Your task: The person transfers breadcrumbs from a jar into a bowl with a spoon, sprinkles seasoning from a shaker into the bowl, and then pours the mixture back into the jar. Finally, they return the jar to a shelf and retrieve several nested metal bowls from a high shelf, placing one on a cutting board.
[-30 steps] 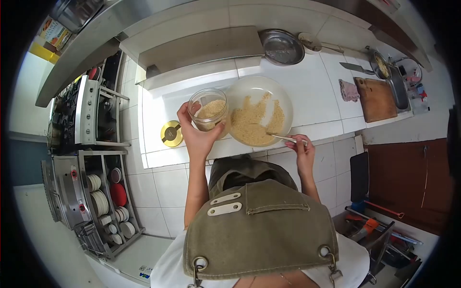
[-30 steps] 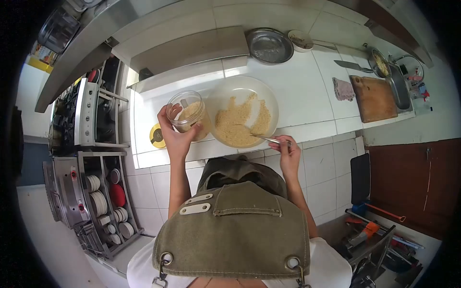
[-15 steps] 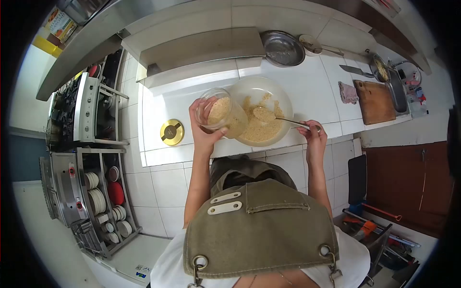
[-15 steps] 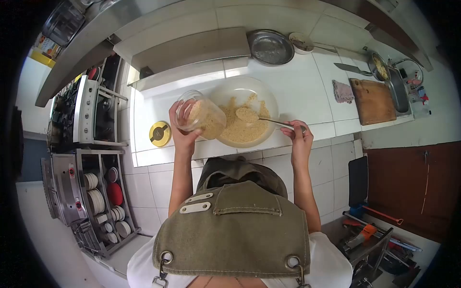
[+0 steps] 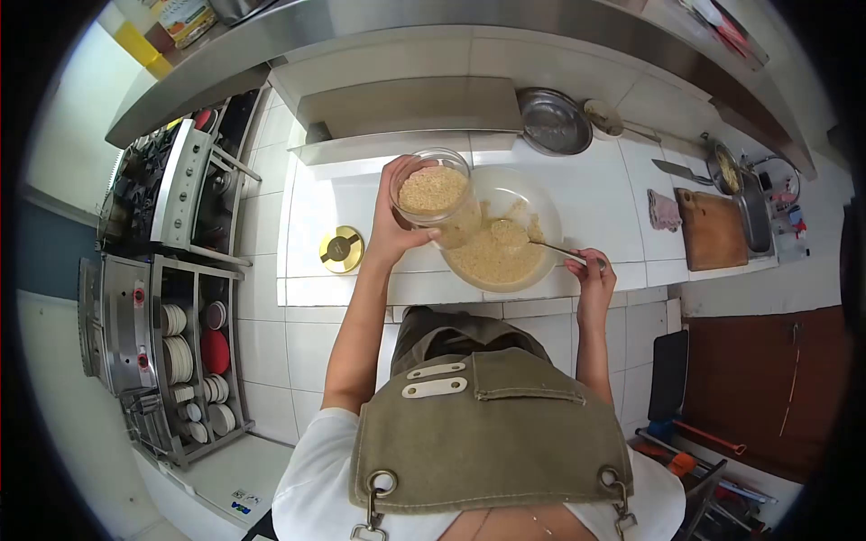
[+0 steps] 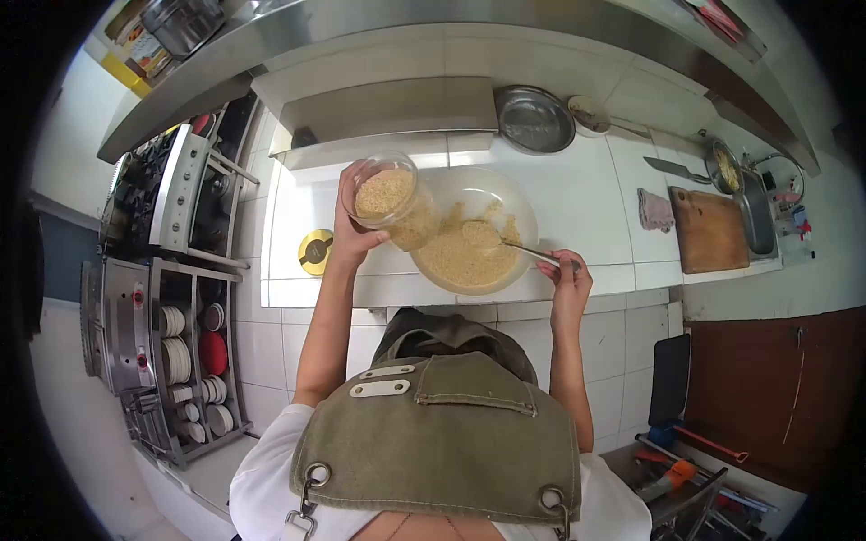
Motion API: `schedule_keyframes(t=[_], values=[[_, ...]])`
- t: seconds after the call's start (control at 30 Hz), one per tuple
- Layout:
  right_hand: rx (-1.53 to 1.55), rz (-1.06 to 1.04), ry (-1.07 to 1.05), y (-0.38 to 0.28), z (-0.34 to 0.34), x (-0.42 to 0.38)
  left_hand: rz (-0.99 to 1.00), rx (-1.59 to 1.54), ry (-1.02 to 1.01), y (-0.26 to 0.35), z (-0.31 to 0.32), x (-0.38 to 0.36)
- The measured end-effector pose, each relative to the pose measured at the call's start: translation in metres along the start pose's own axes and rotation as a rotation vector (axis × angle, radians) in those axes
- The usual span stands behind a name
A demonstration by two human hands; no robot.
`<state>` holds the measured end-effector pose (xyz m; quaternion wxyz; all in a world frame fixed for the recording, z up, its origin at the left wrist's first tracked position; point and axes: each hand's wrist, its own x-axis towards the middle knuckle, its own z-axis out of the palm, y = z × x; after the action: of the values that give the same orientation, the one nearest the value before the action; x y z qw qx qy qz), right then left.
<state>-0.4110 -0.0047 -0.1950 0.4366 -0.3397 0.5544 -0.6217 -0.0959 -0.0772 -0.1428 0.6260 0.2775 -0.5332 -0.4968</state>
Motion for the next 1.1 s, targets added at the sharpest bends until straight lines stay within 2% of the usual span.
schedule_keyframes(t=[0.2, 0.27, 0.37, 0.43, 0.57, 0.63, 0.67, 0.73, 0.83, 0.97, 1.1], values=[[0.000, -0.009, 0.011, 0.000, -0.003, 0.001, 0.079, 0.251, -0.124, 0.016, 0.016, -0.003], [0.016, -0.010, 0.010, -0.001, -0.003, 0.001, 0.056, 0.205, -0.133, 0.010, 0.017, -0.006], [0.030, -0.014, 0.015, -0.005, -0.003, -0.002, -0.001, 0.095, -0.027, -0.006, 0.016, -0.014], [0.027, -0.025, 0.016, -0.013, -0.002, -0.001, -0.094, 0.177, -0.027, -0.014, 0.014, -0.020], [0.032, -0.056, 0.020, -0.031, 0.000, 0.005, -0.121, 0.247, 0.007, -0.019, 0.016, -0.029], [0.053, -0.107, -0.003, -0.034, -0.002, 0.011, -0.090, 0.465, 0.037, -0.011, 0.023, -0.032], [0.048, -0.107, 0.004, -0.039, 0.000, 0.013, -0.094, 0.459, 0.033, -0.006, 0.026, -0.033], [0.037, -0.116, -0.003, -0.053, 0.007, 0.016, -0.024, 0.777, 0.013, 0.003, 0.032, -0.032], [0.028, -0.149, -0.032, -0.061, 0.012, 0.019, -0.003, 0.892, -0.023, 0.011, 0.034, -0.031], [0.027, -0.151, -0.103, -0.073, 0.026, 0.012, 0.018, 0.953, -0.042, 0.012, 0.040, -0.028], [0.014, -0.196, -0.186, -0.074, 0.047, -0.007, 0.029, 0.872, -0.047, 0.007, 0.047, -0.026]])
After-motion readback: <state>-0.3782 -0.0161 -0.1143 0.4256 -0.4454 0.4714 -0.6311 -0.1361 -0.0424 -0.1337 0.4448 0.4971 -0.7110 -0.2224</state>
